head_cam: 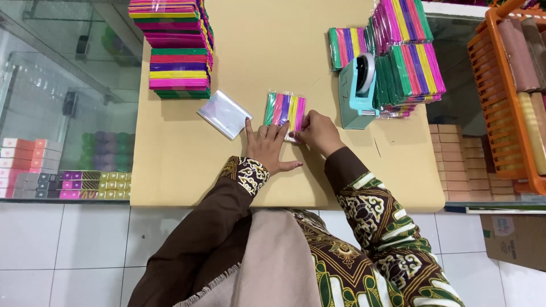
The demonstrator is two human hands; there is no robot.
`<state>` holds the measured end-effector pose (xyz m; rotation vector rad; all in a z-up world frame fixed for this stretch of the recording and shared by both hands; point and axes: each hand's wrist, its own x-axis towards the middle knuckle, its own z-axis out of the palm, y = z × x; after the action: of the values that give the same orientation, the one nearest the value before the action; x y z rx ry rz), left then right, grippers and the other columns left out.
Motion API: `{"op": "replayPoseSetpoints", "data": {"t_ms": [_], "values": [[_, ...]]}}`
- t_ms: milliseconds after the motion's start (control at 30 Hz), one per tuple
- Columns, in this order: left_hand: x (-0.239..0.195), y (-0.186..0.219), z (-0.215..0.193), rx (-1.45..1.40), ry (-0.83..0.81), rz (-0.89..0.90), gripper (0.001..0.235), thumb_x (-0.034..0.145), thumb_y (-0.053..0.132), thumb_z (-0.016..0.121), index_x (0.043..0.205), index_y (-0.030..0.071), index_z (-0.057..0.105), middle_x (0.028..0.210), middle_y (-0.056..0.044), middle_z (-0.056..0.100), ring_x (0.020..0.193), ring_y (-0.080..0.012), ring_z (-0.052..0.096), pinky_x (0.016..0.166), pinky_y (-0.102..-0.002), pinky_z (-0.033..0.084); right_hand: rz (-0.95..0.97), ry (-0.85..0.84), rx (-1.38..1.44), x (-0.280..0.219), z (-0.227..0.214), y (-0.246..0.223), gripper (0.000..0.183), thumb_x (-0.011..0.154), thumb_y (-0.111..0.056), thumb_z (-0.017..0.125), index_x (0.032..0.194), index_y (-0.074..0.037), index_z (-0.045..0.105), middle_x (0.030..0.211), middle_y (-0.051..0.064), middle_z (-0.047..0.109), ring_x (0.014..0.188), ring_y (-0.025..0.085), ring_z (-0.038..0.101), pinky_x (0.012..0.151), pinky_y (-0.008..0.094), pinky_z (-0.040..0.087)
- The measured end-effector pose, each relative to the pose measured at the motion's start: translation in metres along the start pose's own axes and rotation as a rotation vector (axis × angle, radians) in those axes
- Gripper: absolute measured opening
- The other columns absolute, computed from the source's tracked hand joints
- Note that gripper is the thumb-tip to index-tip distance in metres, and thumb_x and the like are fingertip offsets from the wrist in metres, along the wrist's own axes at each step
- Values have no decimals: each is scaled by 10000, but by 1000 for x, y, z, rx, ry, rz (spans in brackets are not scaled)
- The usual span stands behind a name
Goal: Packing small bundles of colorful sticks into plastic bags and sealing them with tape
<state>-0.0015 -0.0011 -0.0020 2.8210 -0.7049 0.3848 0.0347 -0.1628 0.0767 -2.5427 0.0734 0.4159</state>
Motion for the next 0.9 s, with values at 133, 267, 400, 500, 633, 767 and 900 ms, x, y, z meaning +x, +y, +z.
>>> {"op": "replayPoseSetpoints", "data": {"t_ms": [133,267,400,500,633,767,900], "values": [[2,2,-4,3,-32,-8,1051,598,830,506,1388,153,357,1062,-31,451,992,-234,427,1054,-698,92,-32,-6,-5,-8,7,19,305,685,-298,747,865,-111,585,756,60,668,872,305,662,745,402,522],[1,1,-3,-35,-72,-50,1082,578,821,538,1420,178,319,1213,-79,395,1144,-278,360,1081,-672,55,-13,-19,59,-28,3,12,340,656,-231,767,895,-95,566,750,41,635,863,282,650,767,396,506],[3,2,-24,-164,-41,-150,1097,650,738,629,1476,161,194,1432,-215,209,1344,-412,184,1100,-615,71,-53,10,128,-34,4,14,407,665,-223,774,963,-45,561,775,86,626,880,321,632,785,436,489],[-9,1,-24,-266,8,-280,1098,698,723,604,1462,122,93,1383,-219,340,1361,-410,167,1040,-693,-9,-84,111,232,-27,22,29,408,723,-248,700,1060,-50,580,815,61,598,752,201,620,700,348,511],[-15,0,-13,-284,34,-300,1058,707,616,650,1459,116,99,1371,-192,415,1355,-362,203,1034,-687,-106,-108,137,285,-29,39,19,560,758,-189,698,1255,-29,494,893,107,595,792,227,649,736,366,540],[-19,1,-2,-300,63,-352,985,669,339,755,1446,177,172,1348,-76,436,1294,-286,257,1056,-651,-64,-97,171,411,-39,34,8,682,719,-25,680,1340,-47,399,954,163,527,827,260,654,757,344,550],[-14,-6,-5,-163,165,-311,743,743,174,702,1374,292,327,1097,-48,520,1162,-257,411,1053,-650,54,-191,215,373,-35,32,11,596,733,7,673,1290,-119,502,891,126,466,777,264,643,717,348,571]]}}
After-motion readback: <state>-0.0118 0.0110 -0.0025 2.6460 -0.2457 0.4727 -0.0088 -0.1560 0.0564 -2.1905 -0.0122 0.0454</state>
